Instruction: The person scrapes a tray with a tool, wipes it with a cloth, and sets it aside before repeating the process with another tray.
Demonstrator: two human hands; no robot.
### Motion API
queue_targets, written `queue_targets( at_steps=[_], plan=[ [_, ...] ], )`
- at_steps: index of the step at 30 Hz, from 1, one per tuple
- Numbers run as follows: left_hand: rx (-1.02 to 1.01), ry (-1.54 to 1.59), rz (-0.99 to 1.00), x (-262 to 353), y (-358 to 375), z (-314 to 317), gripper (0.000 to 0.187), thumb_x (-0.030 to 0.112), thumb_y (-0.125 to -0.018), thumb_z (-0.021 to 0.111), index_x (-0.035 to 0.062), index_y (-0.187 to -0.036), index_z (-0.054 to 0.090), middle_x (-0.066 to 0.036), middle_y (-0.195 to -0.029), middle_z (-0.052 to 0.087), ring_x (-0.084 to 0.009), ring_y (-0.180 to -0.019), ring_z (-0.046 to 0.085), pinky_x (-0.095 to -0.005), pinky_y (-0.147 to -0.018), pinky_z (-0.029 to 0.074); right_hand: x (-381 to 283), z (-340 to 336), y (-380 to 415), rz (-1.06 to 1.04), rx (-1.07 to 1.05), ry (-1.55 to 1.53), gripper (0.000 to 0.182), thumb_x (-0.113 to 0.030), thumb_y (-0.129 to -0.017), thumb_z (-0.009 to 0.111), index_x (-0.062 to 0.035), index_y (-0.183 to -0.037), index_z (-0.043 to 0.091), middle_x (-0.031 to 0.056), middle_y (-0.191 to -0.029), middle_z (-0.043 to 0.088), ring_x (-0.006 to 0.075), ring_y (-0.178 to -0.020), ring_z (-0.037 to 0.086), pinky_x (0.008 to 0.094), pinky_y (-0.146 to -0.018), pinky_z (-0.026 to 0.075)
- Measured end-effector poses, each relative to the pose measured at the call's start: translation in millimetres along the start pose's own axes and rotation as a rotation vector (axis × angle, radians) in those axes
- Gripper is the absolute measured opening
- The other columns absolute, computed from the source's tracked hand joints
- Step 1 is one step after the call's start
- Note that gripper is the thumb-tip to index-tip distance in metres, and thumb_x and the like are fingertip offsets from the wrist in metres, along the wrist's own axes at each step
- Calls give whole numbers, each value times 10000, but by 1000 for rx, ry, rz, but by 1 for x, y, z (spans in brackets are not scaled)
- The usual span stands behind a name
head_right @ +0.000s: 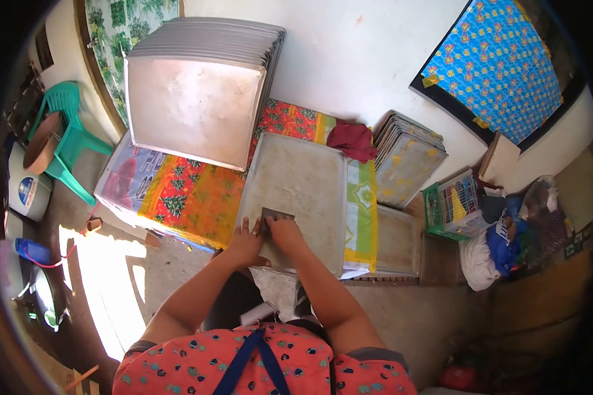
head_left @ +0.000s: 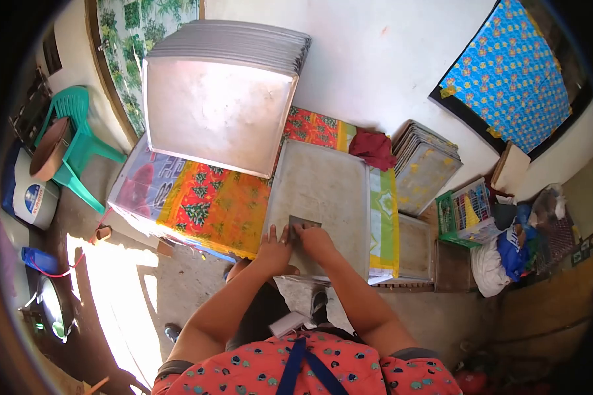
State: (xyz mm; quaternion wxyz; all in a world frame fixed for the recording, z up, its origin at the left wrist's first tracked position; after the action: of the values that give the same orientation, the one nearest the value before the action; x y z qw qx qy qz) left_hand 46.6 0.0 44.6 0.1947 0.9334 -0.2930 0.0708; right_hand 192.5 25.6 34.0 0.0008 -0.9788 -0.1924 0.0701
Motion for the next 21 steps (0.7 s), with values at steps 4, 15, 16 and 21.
queue_targets(
  at_steps=[4,15,16,21],
  plan=[
    [20,32,-7,2,3,1,1100,607,-683,693,19,-1467,194,-219,-1537,126,-510,-1380,117,-573,-1101,185,11,-9,-17,72,-60,-9,315,-86,-860,466,-83,-1150,588,194,-908,660,349,-868,649,432,-746,519],
    [61,46,0,0,4,1,1090,609,-684,693,20,-1463,209,-201,-1540,137,-497,-1384,125,-562,-1105,182,21,-6,-34,240,-229,84,371,-103,-869,461,-70,-1230,540,256,-1128,596,408,-982,611,468,-803,504],
    [69,56,-4,0,5,2,1087,608,-679,701,20,-1460,224,-196,-1540,146,-494,-1384,135,-563,-1103,184,11,4,-16,192,-162,148,389,-111,-873,463,-67,-1256,516,265,-1170,566,428,-1012,593,483,-827,496],
    [95,45,5,-1,4,5,1093,616,-674,702,19,-1457,229,-199,-1538,151,-494,-1384,135,-560,-1103,190,-11,11,30,123,-111,237,431,-121,-872,470,-57,-1298,465,265,-1186,550,445,-1042,574,496,-865,481]
  ],
)
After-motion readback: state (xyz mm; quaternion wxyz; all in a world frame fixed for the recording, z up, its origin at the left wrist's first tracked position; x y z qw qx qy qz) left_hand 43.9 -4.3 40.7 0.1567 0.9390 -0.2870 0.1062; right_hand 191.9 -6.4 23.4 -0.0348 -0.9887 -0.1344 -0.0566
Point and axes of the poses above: each hand's wrist, its own y-axis away from the middle knuckle, its own z-axis out of the palm, x = y × z, the point moved 2 cm from there along -y, towards the middle knuckle
